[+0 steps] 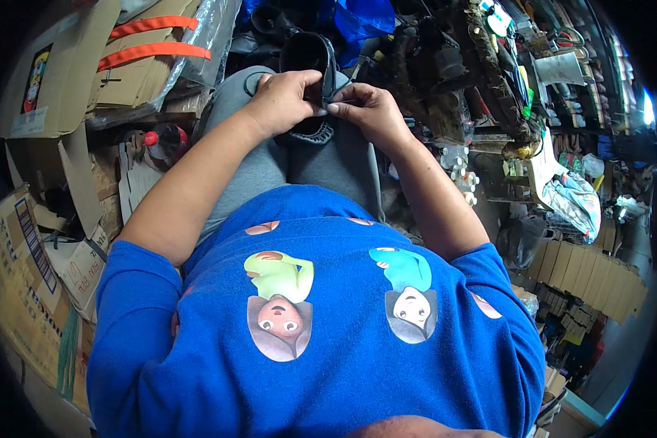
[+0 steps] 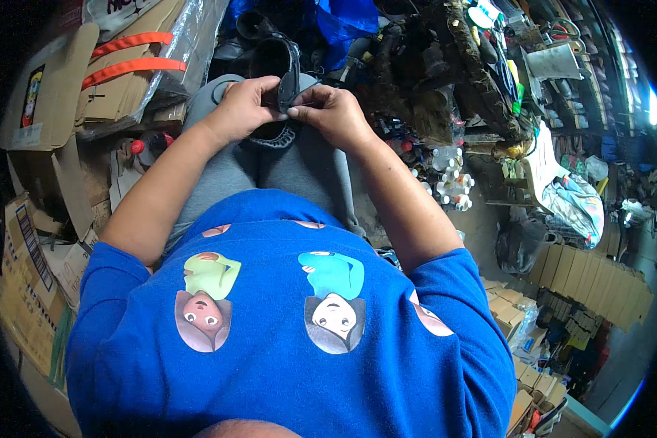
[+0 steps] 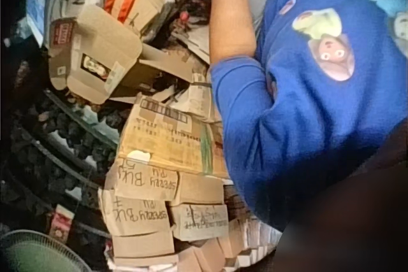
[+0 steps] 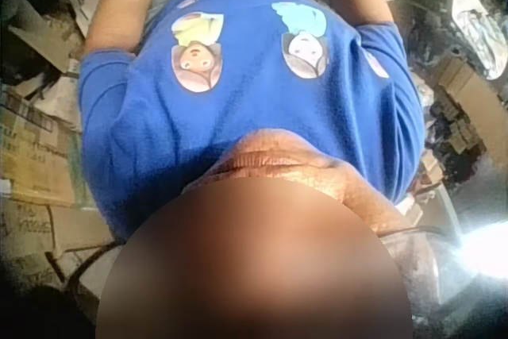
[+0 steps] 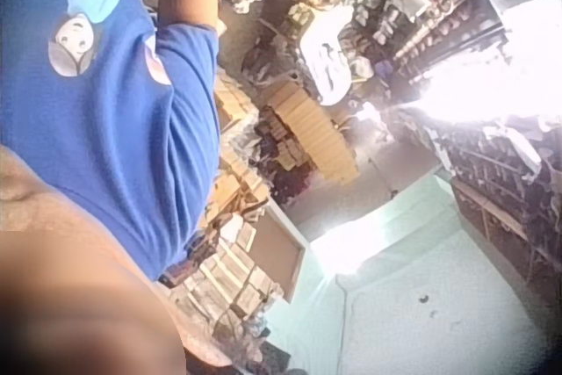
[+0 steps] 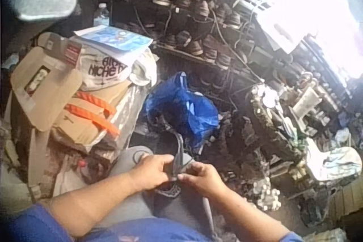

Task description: Repairing a black boot by hand stitching and cutting thread.

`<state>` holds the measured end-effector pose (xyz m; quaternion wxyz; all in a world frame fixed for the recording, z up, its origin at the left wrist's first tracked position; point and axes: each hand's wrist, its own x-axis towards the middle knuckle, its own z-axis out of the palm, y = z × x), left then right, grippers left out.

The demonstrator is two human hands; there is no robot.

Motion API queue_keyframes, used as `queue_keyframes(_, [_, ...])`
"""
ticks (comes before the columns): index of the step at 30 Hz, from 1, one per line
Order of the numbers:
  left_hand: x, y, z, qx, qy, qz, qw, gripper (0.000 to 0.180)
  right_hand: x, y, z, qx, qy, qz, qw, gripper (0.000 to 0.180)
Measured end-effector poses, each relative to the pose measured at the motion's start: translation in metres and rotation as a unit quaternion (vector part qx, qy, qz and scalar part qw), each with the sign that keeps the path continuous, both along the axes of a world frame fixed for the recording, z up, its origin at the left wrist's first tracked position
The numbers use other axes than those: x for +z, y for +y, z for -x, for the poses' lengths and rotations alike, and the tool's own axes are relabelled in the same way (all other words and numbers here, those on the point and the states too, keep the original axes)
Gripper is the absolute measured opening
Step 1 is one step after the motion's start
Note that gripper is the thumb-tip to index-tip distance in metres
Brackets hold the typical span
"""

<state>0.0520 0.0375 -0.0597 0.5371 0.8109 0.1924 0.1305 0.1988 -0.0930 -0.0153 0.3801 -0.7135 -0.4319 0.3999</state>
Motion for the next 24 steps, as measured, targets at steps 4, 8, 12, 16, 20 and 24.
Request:
queue_keyframes(4, [0.020,0.001,0.016,0.019,-0.033,-0.157,0.987,0.020,-0.002,-0.007,-0.008,0.023,0.077,-0.046,0.996,0.011])
queue_keyframes(8, [0.031,0.009,0.043,0.016,0.038,-0.114,0.993,0.017,0.000,-0.017,-0.017,-0.004,0.172,-0.022,0.985,0.014])
queue_keyframes(12, [0.055,-0.014,0.030,0.042,0.087,-0.242,0.965,0.010,-0.001,-0.013,0.008,-0.070,0.199,-0.045,0.976,0.029])
queue_keyframes(16, [0.055,-0.010,0.040,-0.021,0.084,-0.286,0.954,0.006,-0.018,-0.016,0.008,-0.111,0.222,-0.080,0.965,0.025])
queue_keyframes(20, [0.057,0.009,0.090,0.017,0.118,-0.375,0.919,0.008,-0.030,-0.036,-0.039,-0.288,0.305,-0.092,0.903,0.019])
queue_keyframes(24, [0.046,0.049,0.150,0.167,0.040,0.079,0.982,0.009,-0.018,-0.049,-0.072,-0.352,0.379,-0.166,0.840,0.017])
